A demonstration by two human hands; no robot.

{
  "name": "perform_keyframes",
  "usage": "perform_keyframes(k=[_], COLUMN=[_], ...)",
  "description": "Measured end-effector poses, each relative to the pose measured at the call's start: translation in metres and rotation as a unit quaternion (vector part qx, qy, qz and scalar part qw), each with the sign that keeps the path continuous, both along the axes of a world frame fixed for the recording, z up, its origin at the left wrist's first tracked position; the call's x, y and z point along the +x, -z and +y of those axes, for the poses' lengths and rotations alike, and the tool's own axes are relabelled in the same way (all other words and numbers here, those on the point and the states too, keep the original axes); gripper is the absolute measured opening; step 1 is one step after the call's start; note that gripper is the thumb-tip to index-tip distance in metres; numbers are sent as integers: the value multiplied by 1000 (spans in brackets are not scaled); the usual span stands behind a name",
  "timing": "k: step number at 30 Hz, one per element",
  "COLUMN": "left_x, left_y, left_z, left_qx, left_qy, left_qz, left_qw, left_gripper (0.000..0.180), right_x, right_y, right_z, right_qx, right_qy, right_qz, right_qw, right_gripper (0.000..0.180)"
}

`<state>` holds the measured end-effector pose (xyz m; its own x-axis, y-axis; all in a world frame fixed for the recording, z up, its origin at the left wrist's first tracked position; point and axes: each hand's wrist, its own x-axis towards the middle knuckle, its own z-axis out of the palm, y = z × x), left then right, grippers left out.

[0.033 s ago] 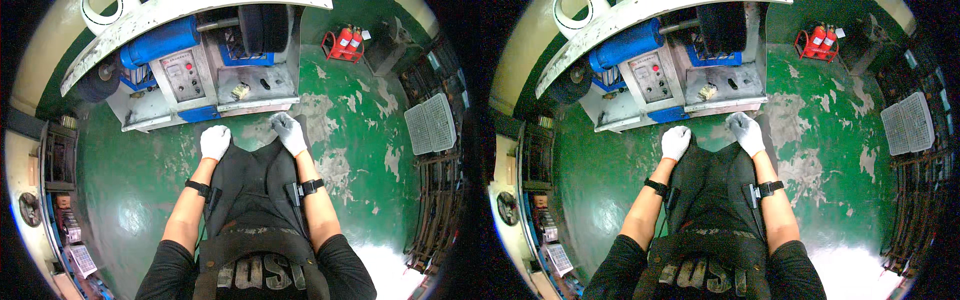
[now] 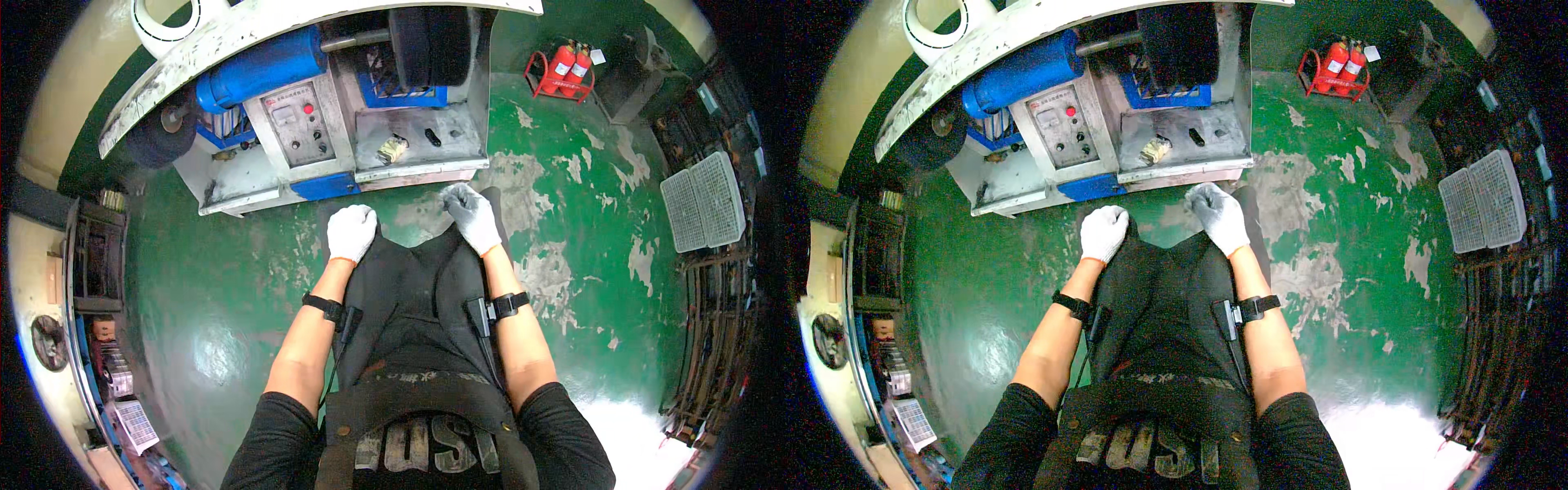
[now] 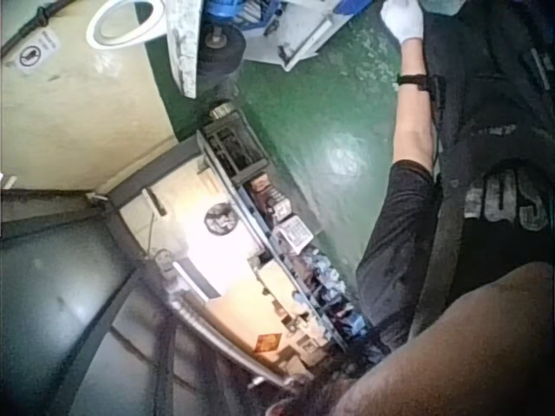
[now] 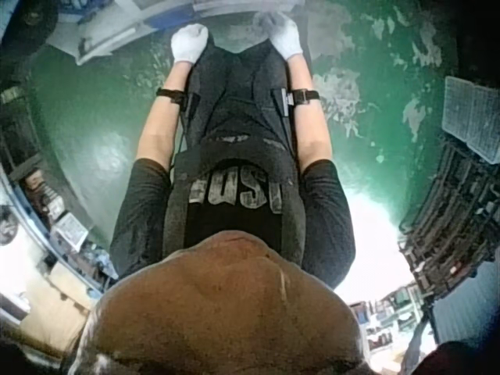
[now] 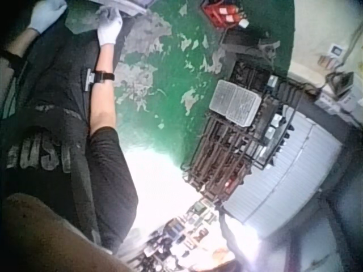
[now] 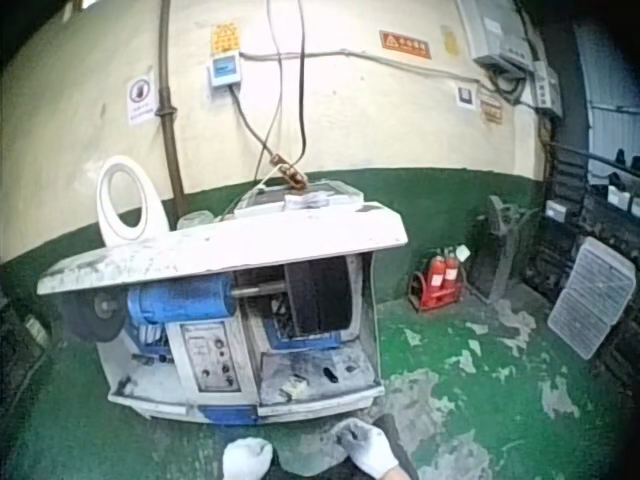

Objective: Polishing finished shoes using a rotating buffing wheel machine in a manufacturing environment.

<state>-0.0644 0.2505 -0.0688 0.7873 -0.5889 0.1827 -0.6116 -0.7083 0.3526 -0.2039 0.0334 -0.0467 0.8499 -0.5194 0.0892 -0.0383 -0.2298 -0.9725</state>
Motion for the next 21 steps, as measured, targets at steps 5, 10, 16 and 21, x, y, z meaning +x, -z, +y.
perform_keyframes(k=[5,10,16,21], left_x=[0,0,0,0], left_y=[0,-2,3,1], left_z=[-1,-2,-1,-1], left_qx=[-2,10,-17,-11], left_qy=[-3,-1,4,1], left_qz=[5,14,-27,-29], left_qw=[1000,1000,999,1000], left_gripper=[27,27,24,24], right_x=[0,1,-1,0], right_y=[7,9,0,9], right_z=[-5,-6,-3,-5], right_qx=[-13,0,-6,-14], right_qy=[-17,-19,-22,-23], right_qz=[-14,-23,-19,-36], right_qw=[1000,1000,1000,999], right_gripper=[17,20,20,20])
